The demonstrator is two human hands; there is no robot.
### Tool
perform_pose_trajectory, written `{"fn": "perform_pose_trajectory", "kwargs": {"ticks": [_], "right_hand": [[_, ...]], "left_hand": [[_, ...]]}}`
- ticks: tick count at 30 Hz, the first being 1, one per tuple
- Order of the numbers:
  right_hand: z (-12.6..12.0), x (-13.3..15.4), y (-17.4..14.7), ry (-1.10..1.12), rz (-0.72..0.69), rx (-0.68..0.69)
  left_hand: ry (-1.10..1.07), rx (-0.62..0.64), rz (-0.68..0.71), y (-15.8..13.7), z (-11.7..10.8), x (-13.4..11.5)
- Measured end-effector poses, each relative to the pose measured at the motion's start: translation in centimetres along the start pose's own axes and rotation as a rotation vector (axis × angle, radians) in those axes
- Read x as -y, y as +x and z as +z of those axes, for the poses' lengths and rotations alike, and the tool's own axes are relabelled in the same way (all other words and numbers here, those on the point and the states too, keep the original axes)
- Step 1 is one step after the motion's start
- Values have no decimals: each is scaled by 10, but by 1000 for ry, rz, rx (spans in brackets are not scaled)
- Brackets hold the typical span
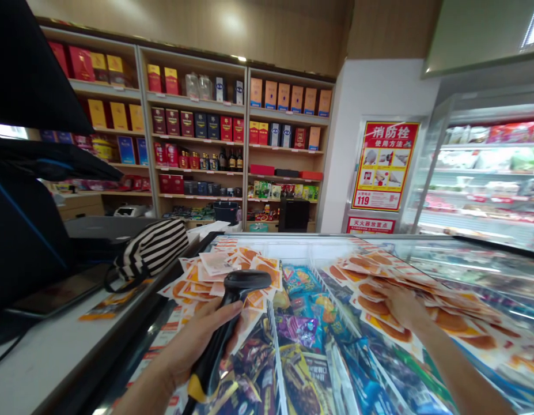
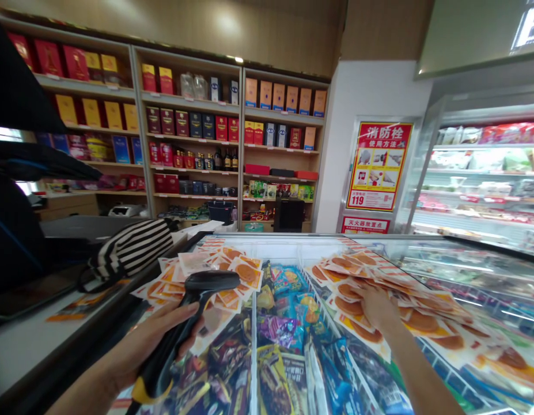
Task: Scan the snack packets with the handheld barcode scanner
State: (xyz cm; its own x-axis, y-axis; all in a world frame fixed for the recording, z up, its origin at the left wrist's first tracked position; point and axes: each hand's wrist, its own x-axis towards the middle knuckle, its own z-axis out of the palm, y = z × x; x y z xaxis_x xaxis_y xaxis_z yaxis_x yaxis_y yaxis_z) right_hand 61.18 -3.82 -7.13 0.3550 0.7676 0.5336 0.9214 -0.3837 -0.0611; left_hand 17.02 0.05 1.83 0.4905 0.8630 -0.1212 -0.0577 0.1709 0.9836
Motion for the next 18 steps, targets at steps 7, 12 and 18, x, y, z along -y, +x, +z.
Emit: {"fn": "perform_pose_trajectory", "kwargs": {"ticks": [7, 12, 18], "right_hand": [[-22, 22, 6, 136, 212, -139], [-15, 54, 3, 834, 391, 24], [-10, 116, 4, 1272, 449, 149]], "left_hand": [[0, -23, -29, 0, 0, -1], [-11, 28, -15, -4, 1, -1], [-2, 79, 16, -6, 4, 2]]}}
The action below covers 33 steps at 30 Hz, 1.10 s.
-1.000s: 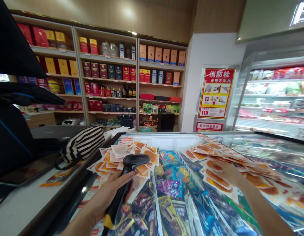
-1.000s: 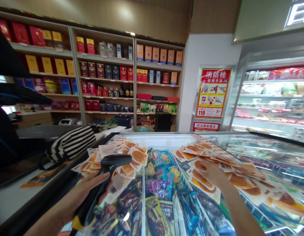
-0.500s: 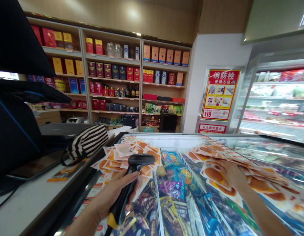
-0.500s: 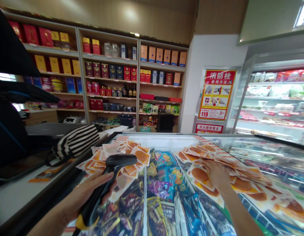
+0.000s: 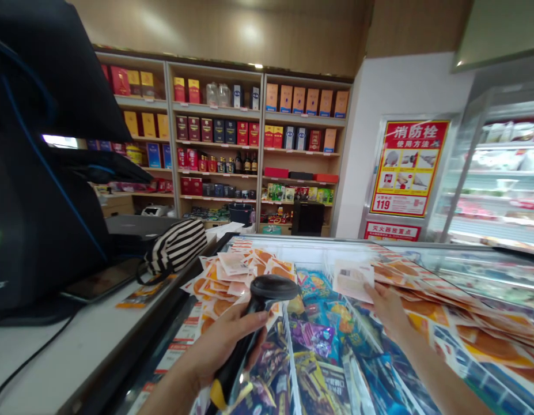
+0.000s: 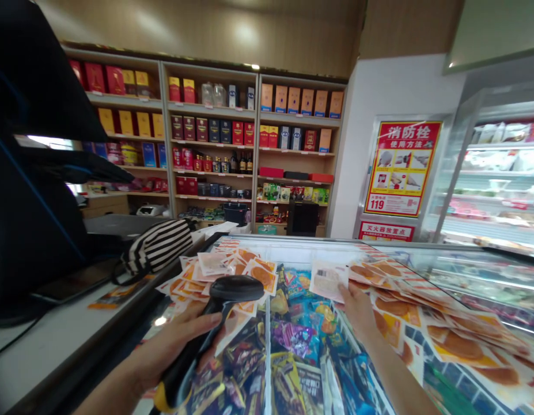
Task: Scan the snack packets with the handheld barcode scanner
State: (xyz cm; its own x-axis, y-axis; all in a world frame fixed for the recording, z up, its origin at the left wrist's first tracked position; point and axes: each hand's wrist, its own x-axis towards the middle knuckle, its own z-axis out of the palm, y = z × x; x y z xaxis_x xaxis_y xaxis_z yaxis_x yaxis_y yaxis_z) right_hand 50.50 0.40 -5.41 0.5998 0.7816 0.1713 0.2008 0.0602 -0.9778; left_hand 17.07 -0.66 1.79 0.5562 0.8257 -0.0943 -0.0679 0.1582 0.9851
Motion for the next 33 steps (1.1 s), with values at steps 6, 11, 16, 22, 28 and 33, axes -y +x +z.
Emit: {"fn": "perform_pose_trajectory", "kwargs": {"ticks": [6, 11, 16, 22, 28, 33], "right_hand": [[57, 6, -7, 95, -33, 169], [67, 3, -9, 115, -5, 211], [63, 3, -10, 153, 1, 198], [63, 2, -10, 155, -13, 166], [63, 0, -12, 158, 17, 186], [68, 4, -24, 142, 47, 227]], "left_hand": [[6, 27, 11, 4, -7, -1], [26, 25, 8, 4, -9, 0], [29, 85, 35, 4, -8, 3], [44, 89, 27, 6, -7, 4], [27, 70, 25, 3, -6, -1], [-5, -67, 108, 7, -3, 2]]}}
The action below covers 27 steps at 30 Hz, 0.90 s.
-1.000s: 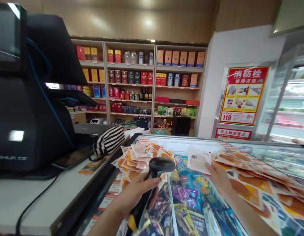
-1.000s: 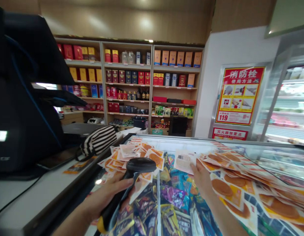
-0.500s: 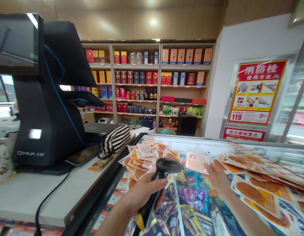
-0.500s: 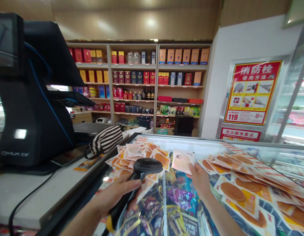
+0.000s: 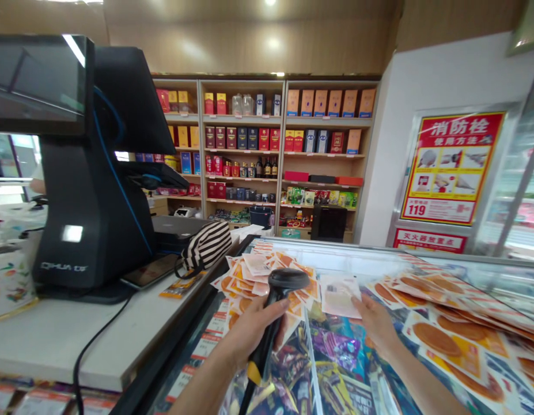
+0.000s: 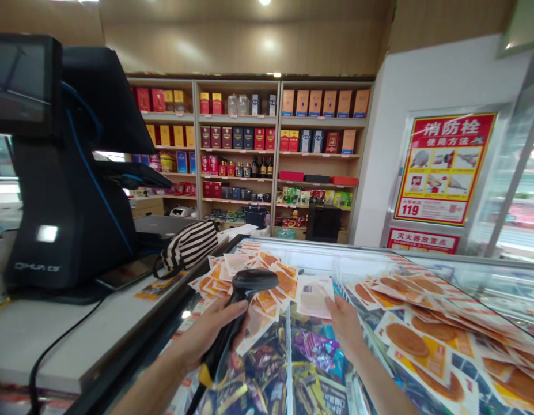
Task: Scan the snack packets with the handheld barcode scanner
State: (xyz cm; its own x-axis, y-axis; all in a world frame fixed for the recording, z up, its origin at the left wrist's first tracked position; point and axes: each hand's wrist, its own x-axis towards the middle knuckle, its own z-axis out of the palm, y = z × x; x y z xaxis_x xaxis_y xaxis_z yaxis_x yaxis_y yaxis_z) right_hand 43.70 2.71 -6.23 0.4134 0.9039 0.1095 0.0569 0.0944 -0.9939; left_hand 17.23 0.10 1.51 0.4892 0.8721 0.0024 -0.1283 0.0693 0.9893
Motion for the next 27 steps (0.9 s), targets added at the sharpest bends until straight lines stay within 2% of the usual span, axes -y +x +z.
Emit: {"fn": "perform_pose_trajectory", "kwargs": {"ticks": [4, 8, 11, 16, 22, 27], "right_hand": [[13, 10, -16, 104, -44, 86], [26, 15, -28, 228, -32, 153], [26, 13, -29, 319, -23, 127], [12, 12, -27, 429, -22, 102], [-4, 8, -21, 366, 14, 59], [2, 7, -20, 299, -10, 7]], "left_hand": [[-114, -44, 85, 6, 20, 5], [-213, -56, 44, 23, 50, 15], [-252, -65, 45, 40, 66, 26], [-279, -119, 25, 57, 78, 40], [-289, -59, 54, 61, 91, 39], [-279, -105, 141, 59, 93, 31]]}}
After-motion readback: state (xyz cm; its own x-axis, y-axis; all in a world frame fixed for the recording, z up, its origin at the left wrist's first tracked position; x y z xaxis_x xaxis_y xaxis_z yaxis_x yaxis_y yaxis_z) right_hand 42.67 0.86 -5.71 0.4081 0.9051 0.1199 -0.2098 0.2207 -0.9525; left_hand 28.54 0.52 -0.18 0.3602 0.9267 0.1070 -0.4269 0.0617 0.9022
